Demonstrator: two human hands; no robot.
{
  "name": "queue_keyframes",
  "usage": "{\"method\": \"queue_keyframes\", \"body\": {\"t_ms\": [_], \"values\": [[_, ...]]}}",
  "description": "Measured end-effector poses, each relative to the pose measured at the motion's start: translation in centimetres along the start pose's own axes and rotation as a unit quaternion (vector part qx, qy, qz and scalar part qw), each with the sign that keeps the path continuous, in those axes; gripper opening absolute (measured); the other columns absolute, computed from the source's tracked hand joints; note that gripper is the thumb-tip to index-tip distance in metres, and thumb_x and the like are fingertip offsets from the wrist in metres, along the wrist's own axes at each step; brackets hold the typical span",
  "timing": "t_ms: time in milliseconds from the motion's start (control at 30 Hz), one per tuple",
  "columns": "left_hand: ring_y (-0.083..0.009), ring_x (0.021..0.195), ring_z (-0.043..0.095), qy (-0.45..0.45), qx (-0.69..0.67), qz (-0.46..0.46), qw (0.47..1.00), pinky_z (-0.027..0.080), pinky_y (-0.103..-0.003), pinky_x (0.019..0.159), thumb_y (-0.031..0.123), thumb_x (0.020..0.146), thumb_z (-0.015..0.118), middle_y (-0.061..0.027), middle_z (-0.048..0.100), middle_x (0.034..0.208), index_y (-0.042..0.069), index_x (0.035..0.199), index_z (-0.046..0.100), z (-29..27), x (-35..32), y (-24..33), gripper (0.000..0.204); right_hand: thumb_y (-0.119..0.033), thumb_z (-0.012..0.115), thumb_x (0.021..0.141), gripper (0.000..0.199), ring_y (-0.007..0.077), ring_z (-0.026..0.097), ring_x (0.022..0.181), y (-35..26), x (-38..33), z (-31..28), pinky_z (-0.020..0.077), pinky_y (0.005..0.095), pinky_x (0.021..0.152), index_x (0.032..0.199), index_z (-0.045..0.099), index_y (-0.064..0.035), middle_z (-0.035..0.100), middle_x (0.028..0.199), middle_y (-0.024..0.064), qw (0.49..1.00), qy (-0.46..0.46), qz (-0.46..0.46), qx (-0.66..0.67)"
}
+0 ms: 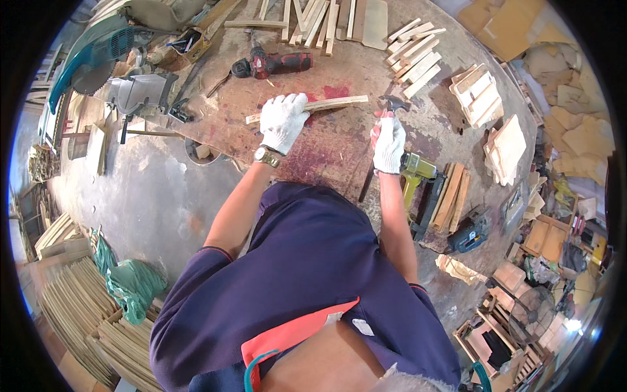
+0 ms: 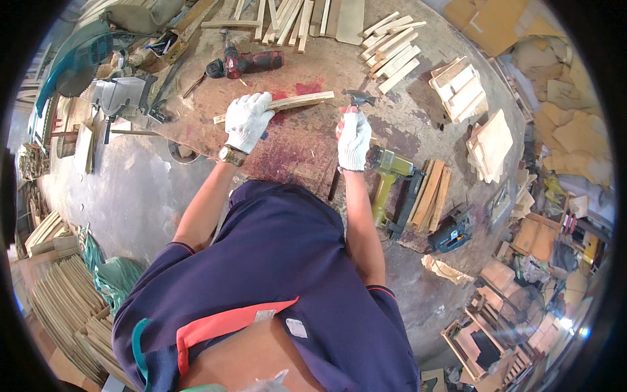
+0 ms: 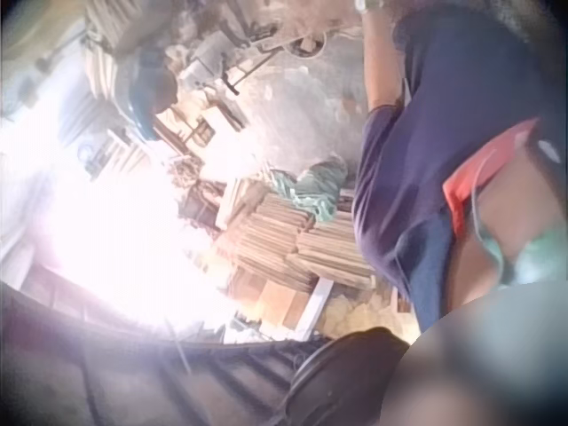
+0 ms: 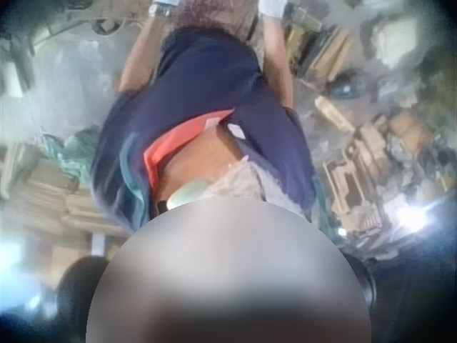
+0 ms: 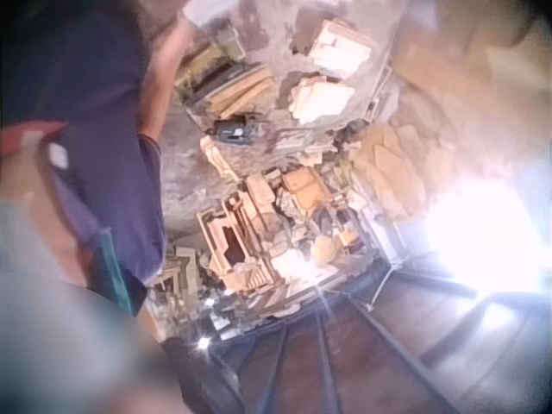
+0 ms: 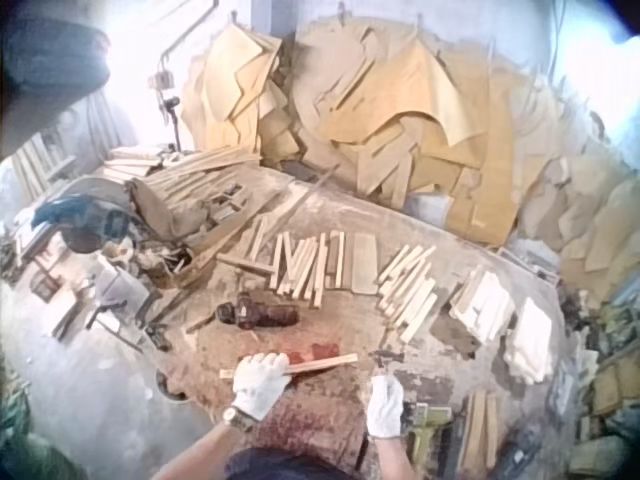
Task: The person assembles small wooden boxes by aligning pre-cut wooden pieces and securing them with a nail gun. They repeatedly position the pieces, drive nails, and inspect the joints, stacking completed units on the workbench.
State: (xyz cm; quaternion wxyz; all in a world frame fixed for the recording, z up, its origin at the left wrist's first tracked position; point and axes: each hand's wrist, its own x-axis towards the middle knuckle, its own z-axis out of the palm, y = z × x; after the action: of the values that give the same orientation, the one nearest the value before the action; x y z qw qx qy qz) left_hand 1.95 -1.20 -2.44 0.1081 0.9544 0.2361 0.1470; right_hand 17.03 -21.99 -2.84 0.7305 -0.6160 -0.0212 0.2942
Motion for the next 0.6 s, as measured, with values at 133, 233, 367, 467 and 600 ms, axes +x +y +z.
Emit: {"method": "queue_keyframes", "body": {"t_ms": [133, 233, 367, 467, 600], "values": [[-0.0306, 0.096, 0.065, -0.095, -0.032, -0.003, 0.995, 0.051, -0.046, 0.081, 0.029, 0.082, 0.073, -0.0077, 0.066, 0.096, 0.012, 0.103, 0.061, -0.8, -0.9, -0.4, 0.030, -0.021, 0.058, 0.104, 0.017, 0.0070, 0.052, 0.061, 0.9, -0.5, -1.3, 0.0425, 0.0218, 0.053, 0.116, 0.055, -0.0084, 0.056, 0.082, -0.0023, 0.999, 0.009, -0.021, -0.030], [-0.0305, 0.098, 0.065, -0.085, 0.001, -0.012, 0.996, 0.051, -0.045, 0.083, 0.029, 0.082, 0.074, -0.0080, 0.067, 0.100, 0.012, 0.110, 0.060, -0.7, -1.1, 0.0, 0.035, -0.022, 0.058, 0.104, 0.016, 0.0074, 0.053, 0.065, 1.7, -0.6, -1.4, 0.0435, 0.0229, 0.055, 0.112, 0.055, -0.0085, 0.056, 0.082, -0.0023, 0.990, 0.030, -0.038, -0.130], [-0.0292, 0.101, 0.065, -0.060, -0.014, -0.032, 0.998, 0.051, -0.045, 0.084, 0.030, 0.081, 0.076, -0.0073, 0.067, 0.104, 0.012, 0.116, 0.059, -0.5, -1.1, 0.3, 0.043, -0.036, 0.061, 0.104, 0.030, 0.0095, 0.051, 0.061, 1.8, -0.1, -1.2, 0.0443, 0.0275, 0.054, 0.101, 0.056, -0.0063, 0.054, 0.076, -0.0022, 0.997, -0.066, 0.018, -0.039], [-0.0286, 0.101, 0.065, -0.044, -0.016, -0.031, 0.998, 0.051, -0.045, 0.085, 0.030, 0.080, 0.076, -0.0067, 0.067, 0.105, 0.013, 0.118, 0.059, -0.5, -1.3, 0.3, 0.045, -0.045, 0.058, 0.104, 0.040, 0.0086, 0.051, 0.059, 1.7, 0.4, -0.5, 0.0422, 0.0267, 0.052, 0.092, 0.058, -0.0067, 0.055, 0.072, -0.0021, 0.991, -0.050, 0.001, -0.124], [-0.0287, 0.100, 0.065, -0.055, -0.013, -0.032, 0.998, 0.051, -0.045, 0.085, 0.029, 0.080, 0.076, -0.0068, 0.067, 0.104, 0.013, 0.118, 0.059, -0.4, -1.4, 0.4, 0.045, -0.047, 0.055, 0.105, 0.044, 0.0082, 0.050, 0.058, 1.9, 0.6, 0.4, 0.0412, 0.0259, 0.053, 0.089, 0.059, -0.0071, 0.053, 0.069, -0.0020, 0.974, -0.045, -0.014, -0.221]]}}
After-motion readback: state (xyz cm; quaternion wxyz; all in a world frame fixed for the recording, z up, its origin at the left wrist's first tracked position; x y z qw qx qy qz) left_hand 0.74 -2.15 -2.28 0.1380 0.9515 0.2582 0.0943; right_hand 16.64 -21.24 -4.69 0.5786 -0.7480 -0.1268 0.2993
